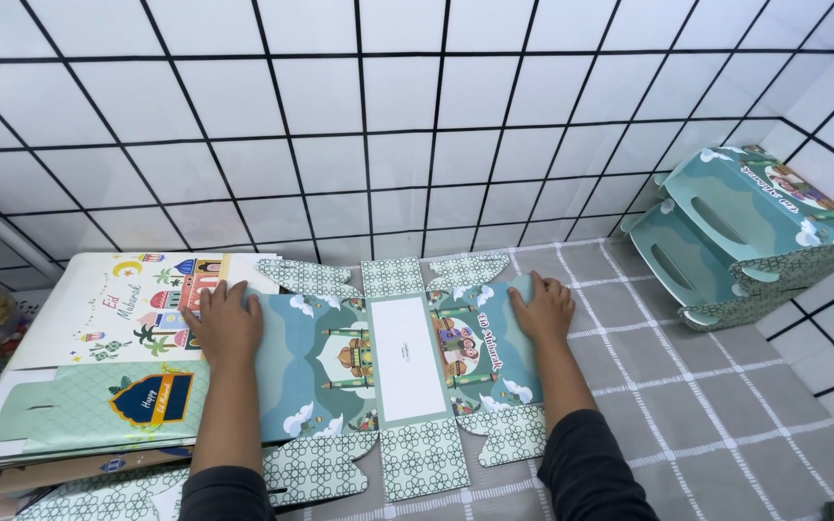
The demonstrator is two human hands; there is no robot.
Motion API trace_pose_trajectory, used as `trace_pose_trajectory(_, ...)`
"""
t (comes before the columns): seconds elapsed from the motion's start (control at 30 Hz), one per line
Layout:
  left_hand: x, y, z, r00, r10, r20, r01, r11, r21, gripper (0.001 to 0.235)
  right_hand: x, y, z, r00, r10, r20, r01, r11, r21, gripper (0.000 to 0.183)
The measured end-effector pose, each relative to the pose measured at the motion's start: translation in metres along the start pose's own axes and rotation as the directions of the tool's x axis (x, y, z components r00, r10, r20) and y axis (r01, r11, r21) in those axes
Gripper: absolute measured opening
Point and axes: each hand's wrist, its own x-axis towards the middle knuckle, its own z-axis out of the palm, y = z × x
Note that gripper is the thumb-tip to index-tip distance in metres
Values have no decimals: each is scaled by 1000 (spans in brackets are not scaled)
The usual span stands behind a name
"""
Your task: Assembling a decorative cardboard gift box by folding and interlocking its pre-cut flaps.
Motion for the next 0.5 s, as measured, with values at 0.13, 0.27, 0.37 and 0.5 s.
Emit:
trace_pose_trajectory(0.13, 3, -2, 6, 1000, -5, 1, 5, 1000, 12, 45, -6, -3, -8, 999, 12, -33, -9, 996, 86, 69)
trace_pose_trajectory(0.27, 1, -1, 4, 1000, -3, -17, 3, 1000, -15, 44, 0, 4, 1, 995, 3, -102, 12, 988, 154, 58)
trace_pose_trajectory(0.37, -2, 2, 0, 999, 2, -38, -3, 999, -36, 42, -1, 8, 3, 980, -3, -197, 48, 973, 227, 45)
trace_pose_trajectory(0.5, 1, -2, 5, 997, 16, -70, -19, 999, -50, 42, 5, 18, 14, 940, -21, -340, 123, 951, 283, 24)
